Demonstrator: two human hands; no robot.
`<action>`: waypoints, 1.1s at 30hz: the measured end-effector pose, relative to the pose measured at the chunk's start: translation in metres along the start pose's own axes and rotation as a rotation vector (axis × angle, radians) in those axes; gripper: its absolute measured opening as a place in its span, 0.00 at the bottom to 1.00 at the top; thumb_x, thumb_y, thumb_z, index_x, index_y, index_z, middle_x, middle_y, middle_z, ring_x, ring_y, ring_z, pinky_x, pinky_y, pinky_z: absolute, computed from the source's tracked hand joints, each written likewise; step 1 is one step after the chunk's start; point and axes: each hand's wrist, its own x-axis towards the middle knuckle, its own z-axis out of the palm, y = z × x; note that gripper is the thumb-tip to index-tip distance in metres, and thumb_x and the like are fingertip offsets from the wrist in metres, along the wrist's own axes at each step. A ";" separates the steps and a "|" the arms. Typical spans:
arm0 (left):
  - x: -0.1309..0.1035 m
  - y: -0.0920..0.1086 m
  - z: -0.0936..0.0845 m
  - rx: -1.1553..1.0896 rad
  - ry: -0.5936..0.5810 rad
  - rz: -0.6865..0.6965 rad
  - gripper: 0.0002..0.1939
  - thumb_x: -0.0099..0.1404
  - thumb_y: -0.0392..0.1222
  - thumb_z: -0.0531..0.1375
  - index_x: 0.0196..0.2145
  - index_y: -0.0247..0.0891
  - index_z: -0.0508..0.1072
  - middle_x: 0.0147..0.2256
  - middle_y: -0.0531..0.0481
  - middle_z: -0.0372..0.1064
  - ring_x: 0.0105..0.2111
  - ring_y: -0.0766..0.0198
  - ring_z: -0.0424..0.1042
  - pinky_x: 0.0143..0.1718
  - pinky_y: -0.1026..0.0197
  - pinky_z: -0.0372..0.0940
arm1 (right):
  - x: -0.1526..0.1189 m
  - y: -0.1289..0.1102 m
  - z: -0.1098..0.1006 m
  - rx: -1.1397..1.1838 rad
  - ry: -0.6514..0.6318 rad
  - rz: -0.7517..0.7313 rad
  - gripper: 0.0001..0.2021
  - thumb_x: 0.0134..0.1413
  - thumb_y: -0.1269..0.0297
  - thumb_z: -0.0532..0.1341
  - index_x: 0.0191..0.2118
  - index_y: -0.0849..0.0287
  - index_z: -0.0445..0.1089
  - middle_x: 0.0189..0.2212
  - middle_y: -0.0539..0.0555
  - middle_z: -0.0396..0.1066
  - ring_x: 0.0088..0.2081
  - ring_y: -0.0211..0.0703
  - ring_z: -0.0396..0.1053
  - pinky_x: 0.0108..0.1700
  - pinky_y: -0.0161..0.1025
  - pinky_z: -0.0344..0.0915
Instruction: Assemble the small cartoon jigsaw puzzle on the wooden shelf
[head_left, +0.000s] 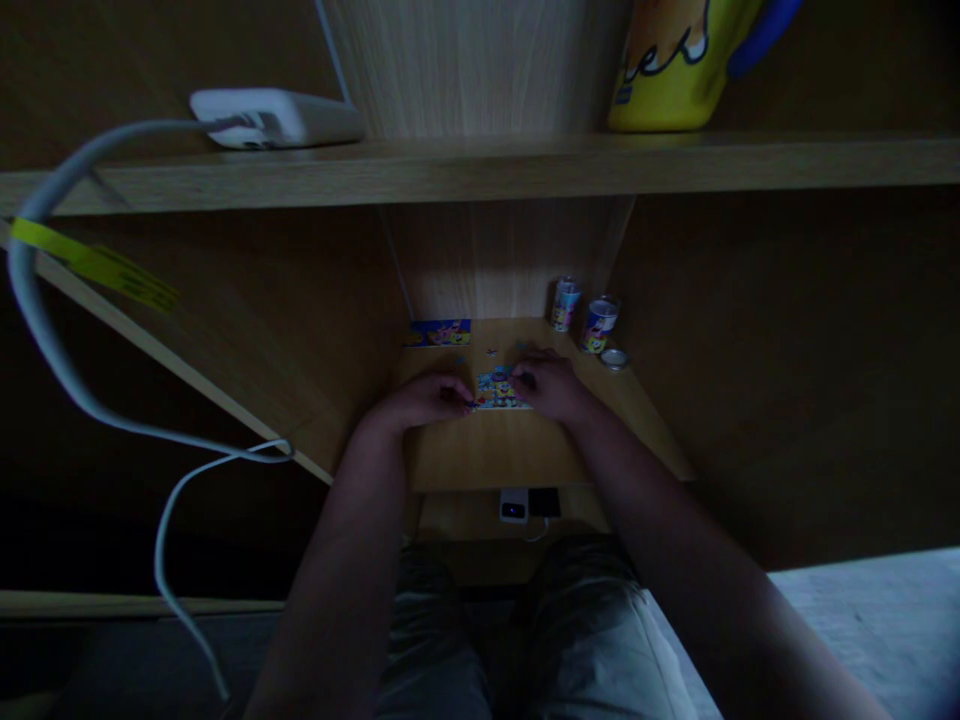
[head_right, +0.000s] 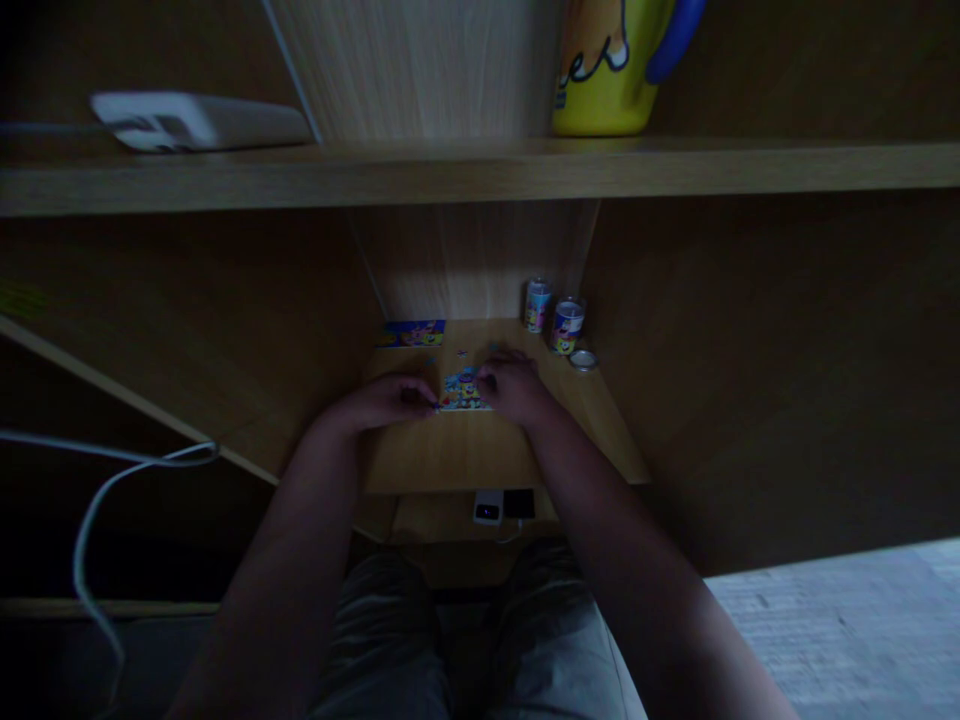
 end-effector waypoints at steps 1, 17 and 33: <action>0.000 0.001 0.000 0.001 0.000 0.002 0.14 0.59 0.52 0.74 0.41 0.44 0.85 0.41 0.49 0.85 0.42 0.56 0.81 0.46 0.58 0.74 | 0.000 0.000 0.000 0.000 -0.003 -0.005 0.04 0.68 0.62 0.71 0.38 0.51 0.81 0.42 0.55 0.82 0.50 0.56 0.74 0.55 0.51 0.65; 0.004 -0.001 0.003 -0.030 -0.006 0.044 0.16 0.61 0.49 0.75 0.44 0.42 0.85 0.42 0.49 0.84 0.43 0.58 0.80 0.48 0.57 0.73 | 0.000 -0.013 -0.009 -0.034 -0.121 0.051 0.09 0.64 0.54 0.75 0.43 0.52 0.82 0.47 0.56 0.81 0.54 0.56 0.73 0.55 0.48 0.63; 0.006 0.000 0.007 0.095 0.021 0.154 0.07 0.66 0.46 0.69 0.39 0.43 0.84 0.38 0.51 0.84 0.39 0.58 0.80 0.45 0.57 0.73 | 0.000 -0.019 -0.013 -0.034 -0.150 0.084 0.09 0.65 0.54 0.74 0.43 0.52 0.83 0.49 0.56 0.81 0.55 0.57 0.74 0.57 0.50 0.64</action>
